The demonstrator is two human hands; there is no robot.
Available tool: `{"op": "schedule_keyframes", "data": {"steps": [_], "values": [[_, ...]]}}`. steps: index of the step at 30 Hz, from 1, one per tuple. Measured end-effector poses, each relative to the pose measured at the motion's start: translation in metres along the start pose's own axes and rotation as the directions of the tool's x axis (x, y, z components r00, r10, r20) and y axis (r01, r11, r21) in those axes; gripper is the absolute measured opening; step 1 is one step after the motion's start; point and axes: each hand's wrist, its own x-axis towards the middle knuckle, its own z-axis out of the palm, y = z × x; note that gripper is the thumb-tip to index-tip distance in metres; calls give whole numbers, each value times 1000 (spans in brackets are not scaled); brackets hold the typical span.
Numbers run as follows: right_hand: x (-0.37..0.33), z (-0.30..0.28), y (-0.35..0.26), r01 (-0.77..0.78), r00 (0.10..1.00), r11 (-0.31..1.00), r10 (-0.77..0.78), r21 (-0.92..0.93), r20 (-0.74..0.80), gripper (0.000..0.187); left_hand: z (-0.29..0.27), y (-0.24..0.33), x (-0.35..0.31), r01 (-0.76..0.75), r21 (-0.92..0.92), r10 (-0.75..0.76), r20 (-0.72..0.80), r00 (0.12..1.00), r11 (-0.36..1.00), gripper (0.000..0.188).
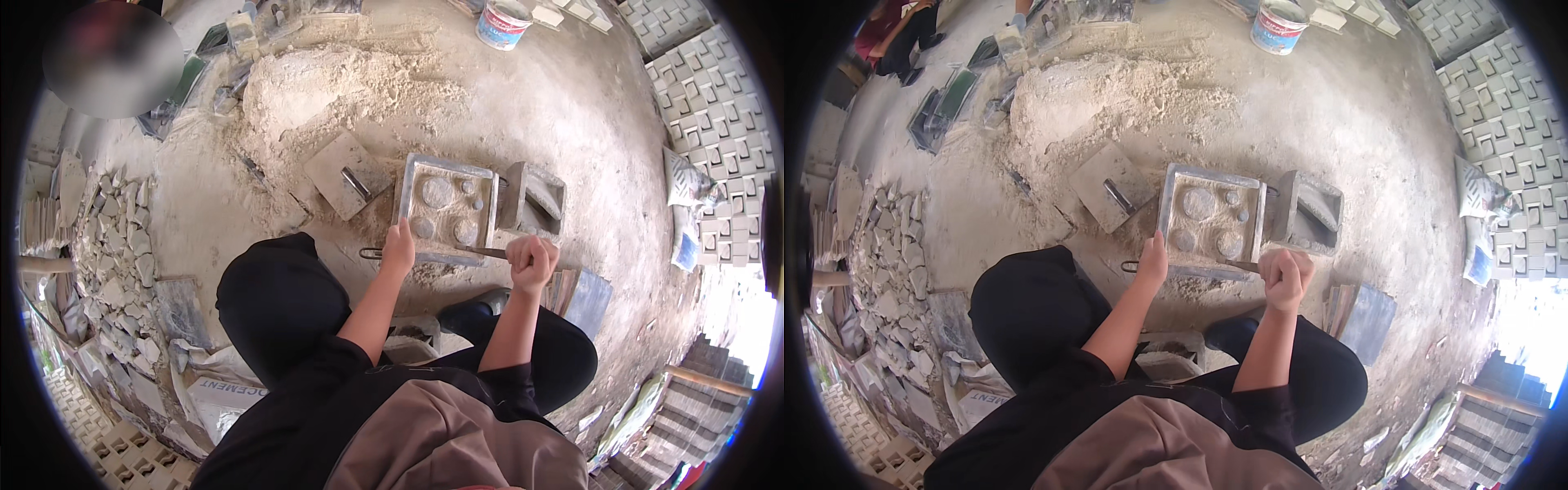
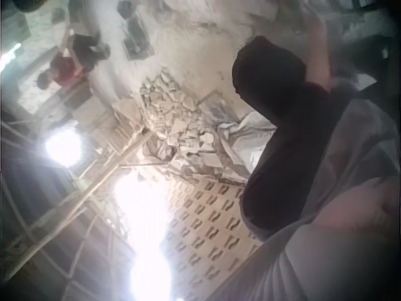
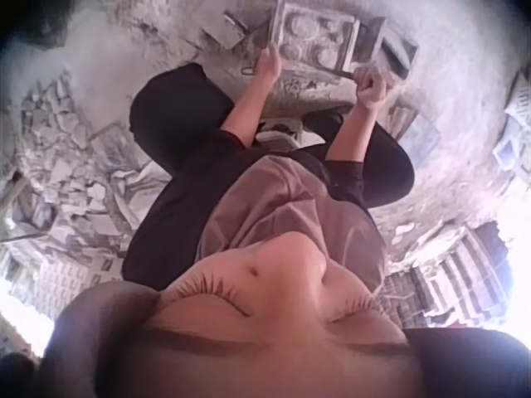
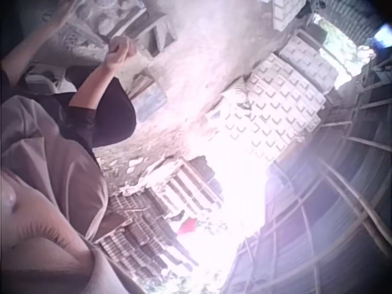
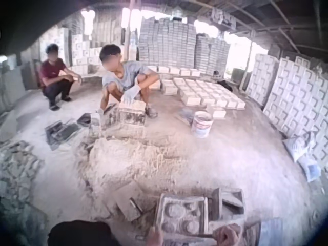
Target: The person casts building blocks by using a chisel to pack dry mix into a mold, smoothing the surface by hand, and then flipping the mold to release the finished block.
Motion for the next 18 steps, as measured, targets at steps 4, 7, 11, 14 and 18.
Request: {"op": "schedule_keyframes", "data": {"steps": [4,7,11,14,18], "values": [[-1,2,19,135,988,974,-119,-179,98,38,-3,1,6,15,-63,-13,31,999,998,63],[-4,3,13,52,999,986,-50,-161,18,37,1,3,0,10,-39,-11,-9,1000,999,62],[-5,-1,0,93,995,994,-95,-53,-31,38,-1,-2,-5,2,-5,-2,-28,1000,1000,62],[-5,-13,7,43,997,995,-49,-90,-59,35,0,9,-5,29,-85,-27,18,999,996,61],[1,-5,-11,129,992,989,-129,-76,-1,35,-3,4,-2,-47,-65,47,-9,999,997,60]]}}
